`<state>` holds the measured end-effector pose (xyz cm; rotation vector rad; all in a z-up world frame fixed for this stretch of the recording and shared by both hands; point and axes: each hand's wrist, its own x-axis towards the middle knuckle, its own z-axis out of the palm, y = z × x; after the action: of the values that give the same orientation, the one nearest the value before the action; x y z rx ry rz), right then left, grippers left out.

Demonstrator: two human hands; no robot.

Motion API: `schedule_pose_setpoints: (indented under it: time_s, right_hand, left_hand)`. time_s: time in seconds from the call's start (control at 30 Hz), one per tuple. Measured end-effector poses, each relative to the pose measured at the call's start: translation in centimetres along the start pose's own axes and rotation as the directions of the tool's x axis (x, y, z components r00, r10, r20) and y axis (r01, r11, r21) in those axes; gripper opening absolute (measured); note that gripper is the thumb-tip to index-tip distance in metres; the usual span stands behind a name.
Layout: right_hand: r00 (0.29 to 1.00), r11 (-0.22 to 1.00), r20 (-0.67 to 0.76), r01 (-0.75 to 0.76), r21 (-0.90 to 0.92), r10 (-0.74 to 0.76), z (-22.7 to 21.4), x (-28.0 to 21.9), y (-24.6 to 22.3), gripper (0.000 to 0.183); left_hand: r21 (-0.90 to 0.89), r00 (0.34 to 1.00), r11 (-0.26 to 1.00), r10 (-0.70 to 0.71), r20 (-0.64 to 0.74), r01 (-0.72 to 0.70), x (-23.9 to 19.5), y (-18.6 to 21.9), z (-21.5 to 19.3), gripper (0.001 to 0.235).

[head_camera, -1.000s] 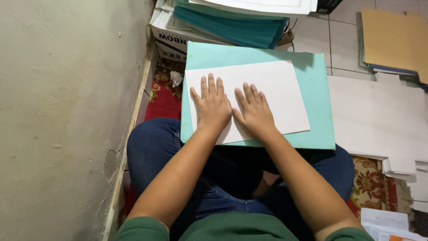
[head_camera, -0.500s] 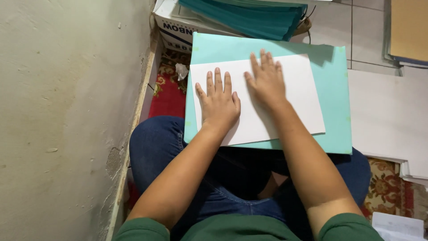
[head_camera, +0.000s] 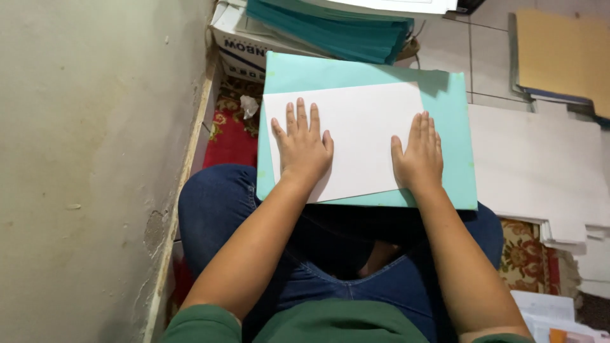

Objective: Folding white sheets of paper and organizing them into a folder

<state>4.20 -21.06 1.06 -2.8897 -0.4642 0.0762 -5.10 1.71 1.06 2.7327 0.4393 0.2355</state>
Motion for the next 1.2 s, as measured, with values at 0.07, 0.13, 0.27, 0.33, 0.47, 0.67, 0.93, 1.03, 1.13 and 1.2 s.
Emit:
schedule_pose_setpoints:
  time_s: [0.07,0.13,0.27,0.33,0.47,0.67,0.93,1.03,1.13,1.2]
  right_hand:
    - [1.000,1.000,0.018,-0.012,-0.010,0.012,0.2,-1.0,0.9,0.079]
    - [1.000,1.000,0.024,0.019,-0.009,-0.019,0.3,-1.3,1.3,0.080]
    - [0.998,0.998,0.043,0.051,-0.030,-0.050,0.4,-0.3,1.5,0.081]
    - [0.995,0.995,0.038,0.097,-0.034,-0.096,0.1,0.5,1.2,0.081]
    - [0.988,0.988,0.012,0.156,-0.017,-0.156,1.6,4.0,0.6,0.079]
    - [0.925,0.935,-0.134,0.351,-0.054,-0.355,5.8,7.9,-4.2,0.078]
    - [0.777,0.779,-0.066,0.626,-0.031,-0.626,7.7,7.4,-10.0,0.067]
    - [0.817,0.825,-0.114,0.564,-0.045,-0.565,7.3,8.2,-8.6,0.080]
    - [0.893,0.909,-0.180,0.415,-0.024,-0.413,4.7,9.0,-5.6,0.074]
    - [0.930,0.944,-0.170,0.328,-0.024,-0.327,3.4,9.0,-3.3,0.076]
  left_hand:
    - [-0.004,1.000,1.000,0.003,0.010,-0.003,-0.1,0.1,-0.1,0.062]
    - [0.013,0.999,1.000,0.010,0.031,-0.010,-0.1,-0.1,-0.2,0.064]
    - [0.004,1.000,1.000,0.009,0.025,-0.009,-0.1,-0.2,0.1,0.064]
    - [0.007,0.999,1.000,0.008,0.044,-0.008,-0.1,-0.1,0.2,0.063]
    - [0.026,0.998,1.000,0.004,0.065,-0.006,0.0,0.0,0.0,0.063]
    - [0.068,0.999,0.998,0.011,0.045,-0.014,0.4,0.4,0.6,0.067]
    - [0.025,0.999,0.999,0.028,-0.021,-0.028,0.3,-0.8,1.8,0.058]
    - [0.037,1.000,0.999,0.026,-0.017,-0.025,0.2,-0.5,1.4,0.062]
    - [0.023,1.000,1.000,0.007,0.012,-0.007,0.0,-0.2,0.7,0.062]
    - [0.015,1.000,1.000,0.009,0.016,-0.009,0.0,-0.1,0.4,0.062]
